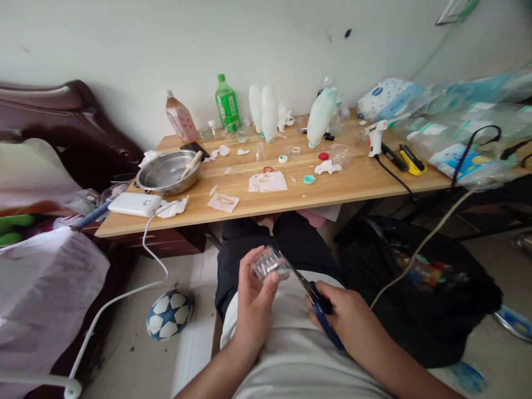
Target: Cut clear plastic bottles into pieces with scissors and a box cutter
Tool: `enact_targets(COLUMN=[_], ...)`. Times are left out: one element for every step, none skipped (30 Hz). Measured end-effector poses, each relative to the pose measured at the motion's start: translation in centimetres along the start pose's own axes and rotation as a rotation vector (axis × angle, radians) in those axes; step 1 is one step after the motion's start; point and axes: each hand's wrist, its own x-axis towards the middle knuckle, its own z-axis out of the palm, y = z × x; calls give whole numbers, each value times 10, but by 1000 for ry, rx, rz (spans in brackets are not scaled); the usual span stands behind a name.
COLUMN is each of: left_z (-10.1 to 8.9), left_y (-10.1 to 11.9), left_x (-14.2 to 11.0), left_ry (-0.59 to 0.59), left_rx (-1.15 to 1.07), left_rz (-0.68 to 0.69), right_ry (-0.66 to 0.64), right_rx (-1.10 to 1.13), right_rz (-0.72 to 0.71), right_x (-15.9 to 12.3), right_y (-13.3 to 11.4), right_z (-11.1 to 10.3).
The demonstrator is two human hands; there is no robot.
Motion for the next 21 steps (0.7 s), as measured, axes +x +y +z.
enact_targets(left_z=[0, -1, -2, -2, -3, -3, -3, -2, -2, -1, -1, -2, -2, -3, -4, -6, -7, -8, -9, -10, -11], left_y=[0, 0, 0, 1, 1, 1, 2, 2, 2, 2, 1, 0, -1, -2, -3, -4, -5, -6, -6, -7, -7], left_x=[0, 1, 1, 2, 3, 4, 5, 5, 6, 6, 5, 4, 3, 2, 1, 0, 0, 0, 0, 1, 1], left_ry=[-12, -19, -23, -27, -35, -48, -60, -68, -75, -77, -78, -77, -76, -77, -78, -79, -80, -80, -80, -78, -73], left_rx=[-11, -12, -5, 1, 1, -10, -25, -37, -43, -39, -24, -4, 19, 40, 61, 81, 98, 113, 124, 134, 143], left_rz=[-3, 4, 19, 38, 54, 67, 75, 77, 76, 75, 75, 76, 79, 85, 93, 102, 112, 122, 131, 135, 136], right_ry=[28, 60, 100, 139, 173, 205, 232, 255, 267, 283, 304, 327, 350, 371, 389, 396, 387, 375, 364, 355, 354], right_rx=[-8, -25, -52, -83, -116, -148, -179, -206, -230, -253, -277, -304, -335, -366, -396, -417, -429, -431, -427, -421, -416], right_rz=[-25, -54, -84, -116, -146, -175, -202, -227, -250, -270, -282, -288, -288, -286, -281, -278, -277, -276, -274, -272, -271], right_x=[-1, -2, -3, -5, -6, -7, -9, -10, -10, -11, -11, -12, -11, -11, -11, -11, -10, -10, -10, -11, -11], right_y=[1, 3, 6, 9, 11, 14, 16, 17, 18, 18, 18, 17, 17, 16, 16, 16, 16, 16, 16, 16, 16], right_z=[1, 2, 2, 2, 2, 2, 2, 1, 1, 0, 0, 0, 0, 0, 0, 0, 0, 0, 0, 0, 0])
